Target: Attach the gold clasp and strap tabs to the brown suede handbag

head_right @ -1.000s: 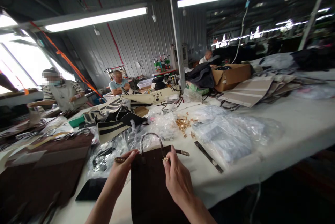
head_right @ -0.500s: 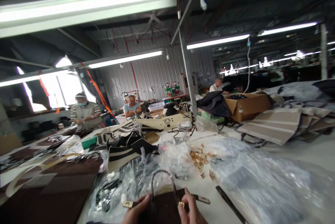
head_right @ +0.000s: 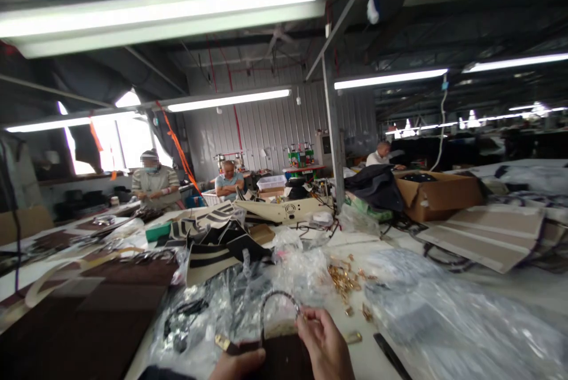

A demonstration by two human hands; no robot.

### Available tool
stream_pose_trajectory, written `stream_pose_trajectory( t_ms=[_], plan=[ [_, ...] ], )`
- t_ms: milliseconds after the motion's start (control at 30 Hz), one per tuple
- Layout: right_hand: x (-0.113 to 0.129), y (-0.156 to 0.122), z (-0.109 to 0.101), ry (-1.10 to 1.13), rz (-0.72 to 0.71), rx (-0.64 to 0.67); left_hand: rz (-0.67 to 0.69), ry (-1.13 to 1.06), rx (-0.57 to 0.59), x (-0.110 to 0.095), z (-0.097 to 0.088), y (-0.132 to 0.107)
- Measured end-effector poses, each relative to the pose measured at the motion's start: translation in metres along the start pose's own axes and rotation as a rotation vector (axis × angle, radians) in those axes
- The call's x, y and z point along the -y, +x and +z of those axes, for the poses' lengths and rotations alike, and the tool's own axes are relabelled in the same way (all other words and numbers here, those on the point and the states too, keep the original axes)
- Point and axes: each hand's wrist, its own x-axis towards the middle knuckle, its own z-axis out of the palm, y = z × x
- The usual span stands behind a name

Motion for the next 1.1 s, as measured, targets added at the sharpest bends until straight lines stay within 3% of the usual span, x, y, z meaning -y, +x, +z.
stream_pose_trajectory(
  t_ms=[67, 167, 467, 633, 867, 1100],
  plan=[
    [0.007, -0.004, -0.011, -0.125, -0.025, 0.128, -0.062, -0.035, -0.019, -0.007, 0.014, -0.017],
    [0.015, -0.01, -0.023, -0.287, -0.044, 0.201, -0.087, -0.018, -0.015, -0.015, 0.024, -0.031],
    [0.015, -0.013, -0.036, -0.463, -0.098, 0.374, -0.137, -0.011, -0.116, -0.009, 0.017, -0.026],
    [0.02, -0.009, -0.035, -0.527, -0.122, 0.426, -0.142, -0.024, -0.091, -0.012, 0.018, -0.028],
    [0.031, -0.011, -0.034, -0.625, -0.308, 0.508, -0.1, -0.018, -0.15, -0.006, 0.015, -0.028],
    [0.028, -0.009, -0.03, -0.652, -0.317, 0.504, -0.152, 0.017, -0.164, -0.012, 0.019, -0.03]
  ],
)
